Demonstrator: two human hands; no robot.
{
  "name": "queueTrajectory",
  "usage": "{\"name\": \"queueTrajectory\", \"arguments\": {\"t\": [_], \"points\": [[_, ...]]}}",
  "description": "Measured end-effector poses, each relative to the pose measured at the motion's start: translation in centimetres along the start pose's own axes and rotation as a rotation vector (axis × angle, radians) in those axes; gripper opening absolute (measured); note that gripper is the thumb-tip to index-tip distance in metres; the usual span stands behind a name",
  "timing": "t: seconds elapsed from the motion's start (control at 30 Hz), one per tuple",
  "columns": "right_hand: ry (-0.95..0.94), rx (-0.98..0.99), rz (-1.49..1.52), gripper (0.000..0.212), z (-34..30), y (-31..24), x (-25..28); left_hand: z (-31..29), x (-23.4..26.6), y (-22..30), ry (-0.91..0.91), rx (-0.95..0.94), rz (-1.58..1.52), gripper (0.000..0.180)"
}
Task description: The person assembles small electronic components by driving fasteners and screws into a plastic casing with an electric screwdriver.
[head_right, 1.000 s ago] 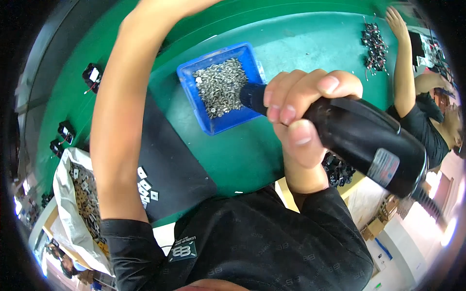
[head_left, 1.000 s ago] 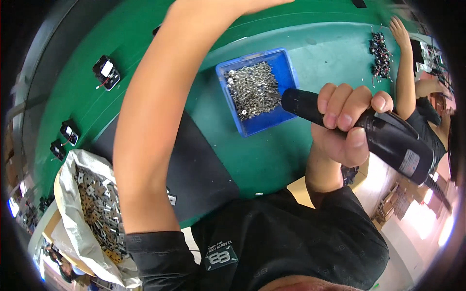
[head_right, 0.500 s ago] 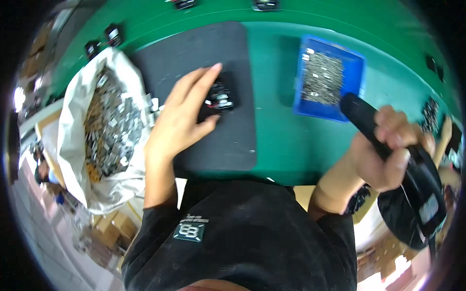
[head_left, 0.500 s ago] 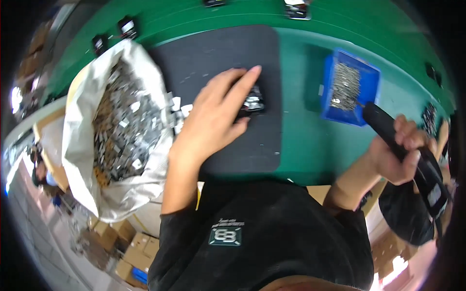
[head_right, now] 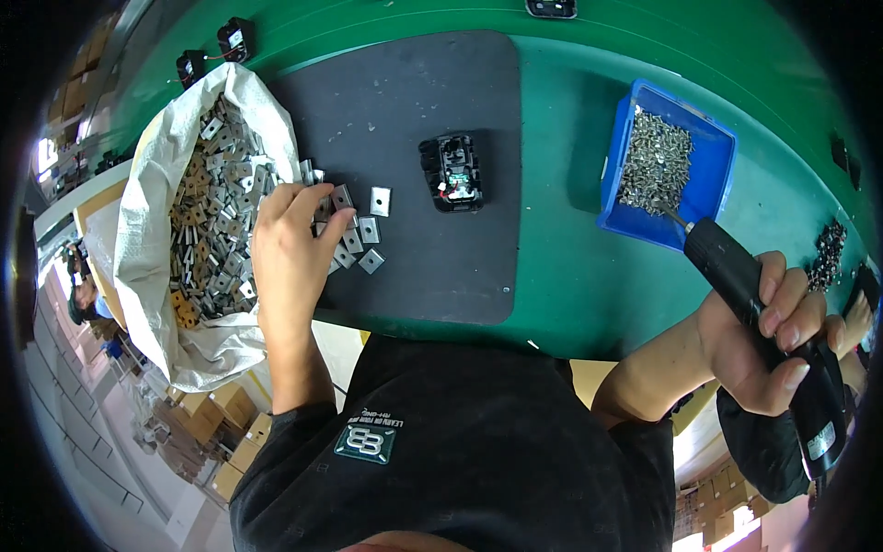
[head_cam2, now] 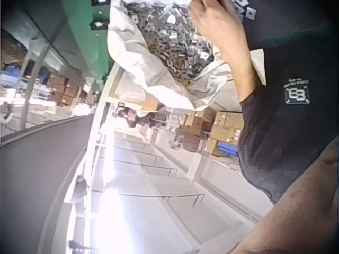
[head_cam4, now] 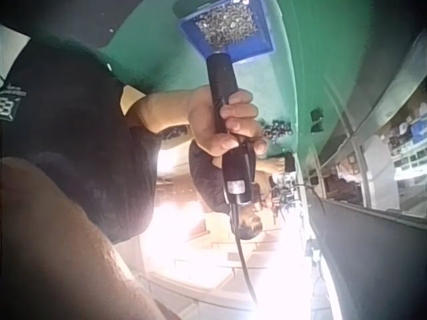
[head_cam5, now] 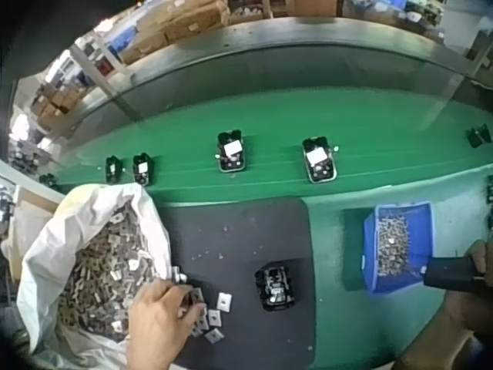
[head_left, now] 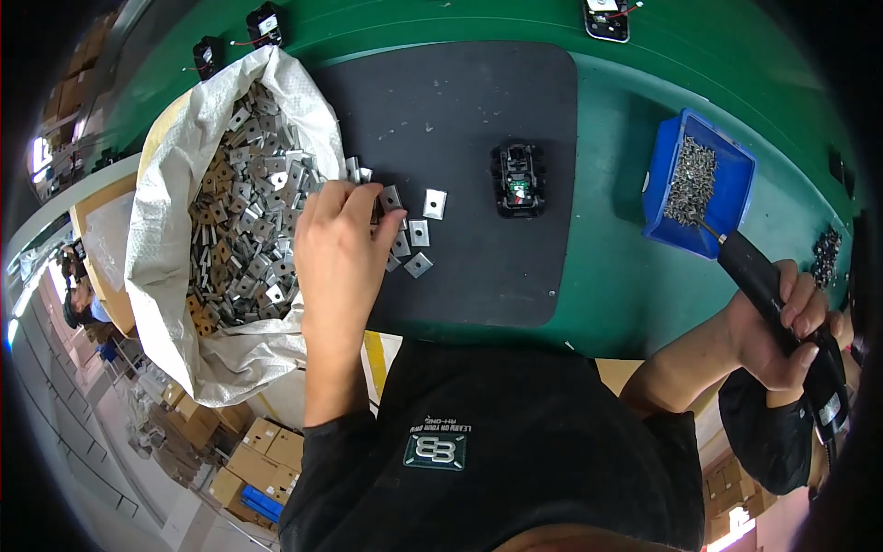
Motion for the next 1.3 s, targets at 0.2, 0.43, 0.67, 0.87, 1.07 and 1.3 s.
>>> {"name": "queueTrajectory", "arguments": {"t": [0.2,0.43,0.67,0.87,1.07,1.3], "points": [[0.024,-0.013,0.055,0.039,0.2,0.3,-0.7,0.5,-0.5,1.1,-0.061,0.043,-0.163,0.025],[0.024,-0.015,0.039,0.040,0.1,0.1,-0.8,0.1,-2.7,1.2,-0.016,0.178,-0.518,0.015],[0.007,0.008,-0.008,0.039,0.3,0.4,-1.1,0.9,-1.5,1.7,0.057,0.064,-0.428,0.017],[-0.051,-0.033,-0.082,0.042,0.2,1.0,-1.0,1.7,-2.3,4.8,0.127,0.014,-0.677,0.016],[-0.058,-0.050,-0.029,0.042,0.2,0.7,-1.2,2.4,-3.6,5.7,0.094,-0.016,-0.623,0.017],[-0.060,-0.067,0.018,0.044,0.4,0.4,-2.0,4.1,-4.6,7.2,-0.025,0.076,-0.708,0.024]]}}
Point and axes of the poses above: each hand's wrist, its own z-axis towards the middle knuckle, its own x-axis out of the back of the hand, y = z × x, the point moved 3 cm from there along z, towards the middle knuckle, and after that the axes turned 9 degrees about y, right-handed, at the moved point
